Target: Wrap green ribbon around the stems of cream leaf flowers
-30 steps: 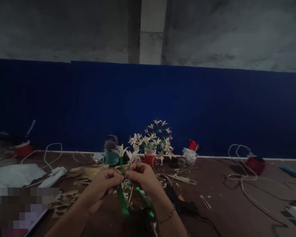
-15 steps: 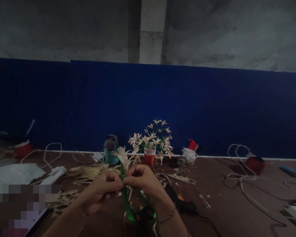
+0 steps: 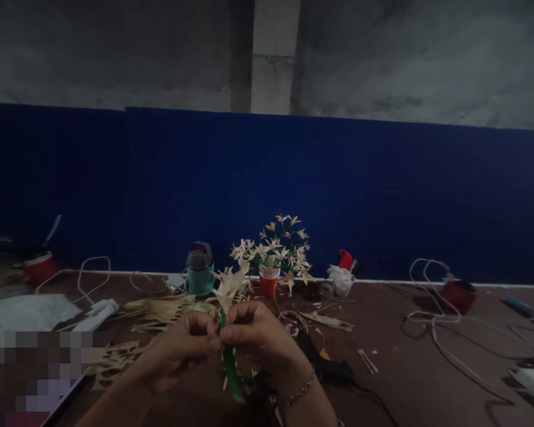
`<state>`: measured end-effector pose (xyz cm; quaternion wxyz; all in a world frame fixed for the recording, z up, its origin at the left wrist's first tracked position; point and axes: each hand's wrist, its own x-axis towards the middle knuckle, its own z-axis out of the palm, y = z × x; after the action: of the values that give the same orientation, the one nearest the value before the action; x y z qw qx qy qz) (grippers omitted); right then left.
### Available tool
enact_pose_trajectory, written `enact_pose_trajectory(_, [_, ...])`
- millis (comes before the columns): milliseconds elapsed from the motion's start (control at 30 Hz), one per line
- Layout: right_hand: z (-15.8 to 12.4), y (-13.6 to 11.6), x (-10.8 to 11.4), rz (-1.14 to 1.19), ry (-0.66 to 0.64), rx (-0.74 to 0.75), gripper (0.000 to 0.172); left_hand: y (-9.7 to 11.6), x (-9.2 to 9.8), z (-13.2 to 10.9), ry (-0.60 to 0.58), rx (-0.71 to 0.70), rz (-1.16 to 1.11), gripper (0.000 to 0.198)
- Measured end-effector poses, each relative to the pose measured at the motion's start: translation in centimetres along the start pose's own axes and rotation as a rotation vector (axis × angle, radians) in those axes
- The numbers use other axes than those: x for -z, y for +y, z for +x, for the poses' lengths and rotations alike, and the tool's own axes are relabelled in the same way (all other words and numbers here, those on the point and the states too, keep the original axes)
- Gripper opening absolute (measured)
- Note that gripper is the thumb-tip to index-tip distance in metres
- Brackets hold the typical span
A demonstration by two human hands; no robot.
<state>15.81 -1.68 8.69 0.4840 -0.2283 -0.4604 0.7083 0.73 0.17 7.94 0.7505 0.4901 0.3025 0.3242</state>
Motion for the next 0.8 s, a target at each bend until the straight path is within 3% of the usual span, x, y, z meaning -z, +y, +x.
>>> enact_pose_trajectory(167, [-0.46, -0.43, -0.16, 0.014, -0.05, 0.028, 0.012, -0.09, -0.08, -0.31, -0.02, 0.001, 0.061, 0.02])
enact_pose_trajectory(367, [-0.51, -0.52, -0.14, 0.006, -0.005, -0.013, 0.013, -0.41, 0.22, -0.16, -0.083, 0.009, -0.063, 0.021])
enact_pose_trajectory(533, [-0.47, -0.53, -0.33, 0.018, 0.014, 0.005, 0.015, -0.48, 0.13, -0.27, -0.055, -0.029, -0.062, 0.022])
enact_pose_trajectory(800, [-0.32, -0.36, 0.32, -0.121, 0.154, -0.019, 0.019, 0.13, 0.41, -0.38, 0.057, -0.138, 0.326, 0.012])
